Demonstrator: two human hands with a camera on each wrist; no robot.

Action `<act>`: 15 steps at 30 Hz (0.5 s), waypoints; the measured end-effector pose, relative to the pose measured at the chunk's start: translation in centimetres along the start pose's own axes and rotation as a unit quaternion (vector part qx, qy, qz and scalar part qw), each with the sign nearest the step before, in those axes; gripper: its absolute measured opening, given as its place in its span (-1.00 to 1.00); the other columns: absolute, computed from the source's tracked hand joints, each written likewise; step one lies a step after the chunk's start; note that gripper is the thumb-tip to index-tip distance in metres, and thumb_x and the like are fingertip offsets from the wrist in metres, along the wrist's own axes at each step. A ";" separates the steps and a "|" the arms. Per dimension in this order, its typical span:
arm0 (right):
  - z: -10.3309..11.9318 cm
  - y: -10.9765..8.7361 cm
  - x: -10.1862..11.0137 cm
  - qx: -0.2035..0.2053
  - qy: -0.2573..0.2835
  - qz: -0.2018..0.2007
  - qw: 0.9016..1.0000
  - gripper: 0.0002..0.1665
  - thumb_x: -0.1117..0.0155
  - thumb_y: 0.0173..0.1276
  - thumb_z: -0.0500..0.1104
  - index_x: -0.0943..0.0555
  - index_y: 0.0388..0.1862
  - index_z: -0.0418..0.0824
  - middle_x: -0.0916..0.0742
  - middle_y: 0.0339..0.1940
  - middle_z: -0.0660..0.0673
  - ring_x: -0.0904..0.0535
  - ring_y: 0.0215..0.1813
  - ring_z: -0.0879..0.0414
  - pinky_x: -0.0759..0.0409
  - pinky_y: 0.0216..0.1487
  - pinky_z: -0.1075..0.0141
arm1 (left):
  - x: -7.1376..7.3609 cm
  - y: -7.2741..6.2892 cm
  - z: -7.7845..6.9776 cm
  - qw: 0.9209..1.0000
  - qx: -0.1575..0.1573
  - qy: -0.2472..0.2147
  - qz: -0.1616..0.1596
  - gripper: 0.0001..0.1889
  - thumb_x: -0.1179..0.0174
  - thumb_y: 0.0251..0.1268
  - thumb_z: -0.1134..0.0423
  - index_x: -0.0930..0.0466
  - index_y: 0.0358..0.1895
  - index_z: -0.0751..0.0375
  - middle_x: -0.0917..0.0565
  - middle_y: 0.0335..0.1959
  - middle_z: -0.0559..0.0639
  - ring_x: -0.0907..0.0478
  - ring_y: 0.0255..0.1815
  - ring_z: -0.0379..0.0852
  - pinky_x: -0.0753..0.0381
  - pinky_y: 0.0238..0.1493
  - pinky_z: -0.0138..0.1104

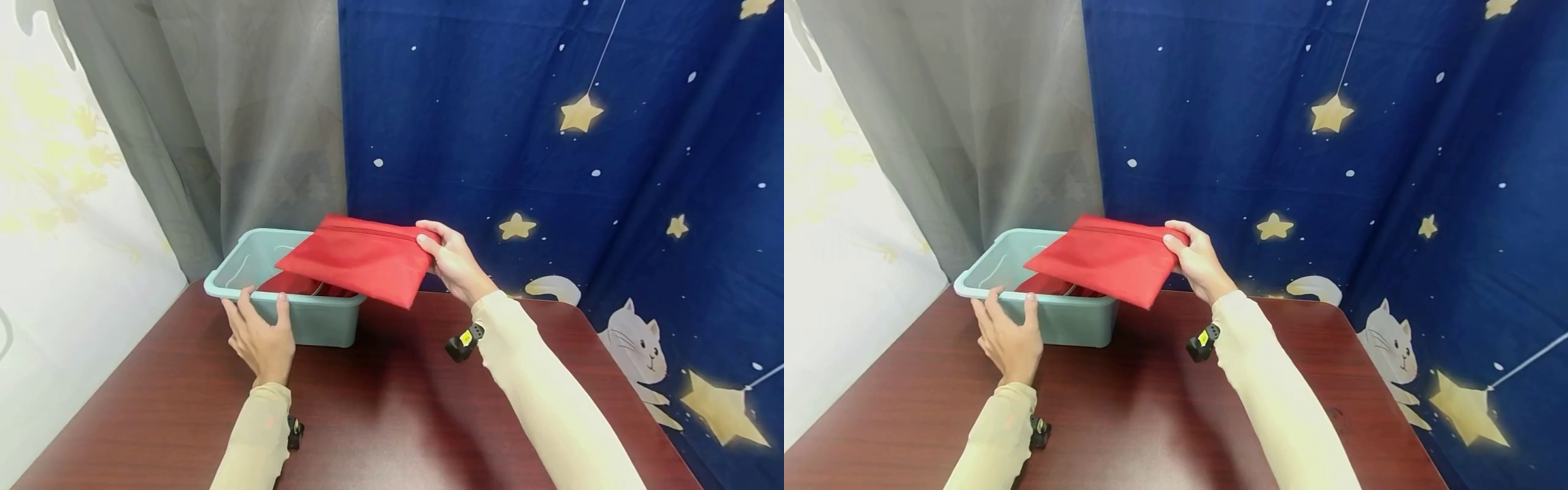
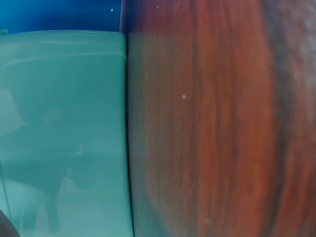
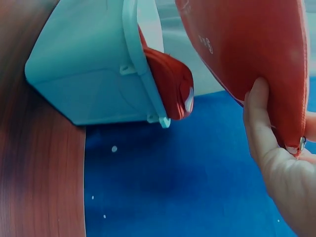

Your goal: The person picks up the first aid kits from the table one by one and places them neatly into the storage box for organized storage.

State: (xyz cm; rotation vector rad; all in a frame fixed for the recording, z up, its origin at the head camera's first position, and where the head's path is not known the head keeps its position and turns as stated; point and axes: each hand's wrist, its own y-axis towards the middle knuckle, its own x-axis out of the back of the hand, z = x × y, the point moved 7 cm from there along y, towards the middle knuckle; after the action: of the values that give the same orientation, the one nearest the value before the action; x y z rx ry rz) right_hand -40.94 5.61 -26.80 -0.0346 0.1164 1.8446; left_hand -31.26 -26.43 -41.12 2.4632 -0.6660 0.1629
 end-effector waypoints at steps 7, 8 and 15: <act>-0.3 0.7 -1.9 0.004 0.021 0.012 1.000 -0.51 -0.01 0.55 -0.33 -0.34 0.42 -0.26 -0.55 0.19 -0.29 -0.67 -0.15 0.03 -0.69 -0.18 0.20 | -0.1 0.2 0.2 1.000 0.002 0.001 0.000 -0.39 -0.13 0.32 -0.22 -0.34 0.36 -0.06 0.00 0.62 0.05 -0.03 0.58 0.03 -0.18 0.15 0.18; -0.4 0.8 -2.1 0.004 0.021 0.013 1.000 -0.51 -0.01 0.55 -0.32 -0.34 0.42 -0.26 -0.55 0.19 -0.29 -0.67 -0.14 0.02 -0.69 -0.15 0.17 | -0.2 0.2 0.2 1.000 0.001 0.001 0.001 -0.39 -0.13 0.32 -0.22 -0.34 0.36 -0.06 0.00 0.62 0.05 -0.03 0.58 0.02 -0.18 0.14 0.18; -0.8 1.3 -3.2 0.001 0.015 0.012 1.000 -0.51 0.00 0.57 -0.31 -0.33 0.44 -0.23 -0.55 0.20 -0.31 -0.69 -0.16 -0.04 -0.65 0.01 0.02 | -0.4 0.3 0.1 1.000 -0.004 0.000 0.002 -0.39 -0.13 0.32 -0.21 -0.35 0.35 -0.05 0.01 0.62 0.01 -0.06 0.56 0.02 -0.19 0.13 0.16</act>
State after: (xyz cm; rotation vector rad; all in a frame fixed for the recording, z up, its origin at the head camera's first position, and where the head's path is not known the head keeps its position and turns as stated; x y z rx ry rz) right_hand -41.33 2.16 -27.29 -0.0590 0.1404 1.8690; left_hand -31.75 -26.53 -41.20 2.4537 -0.6710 0.1624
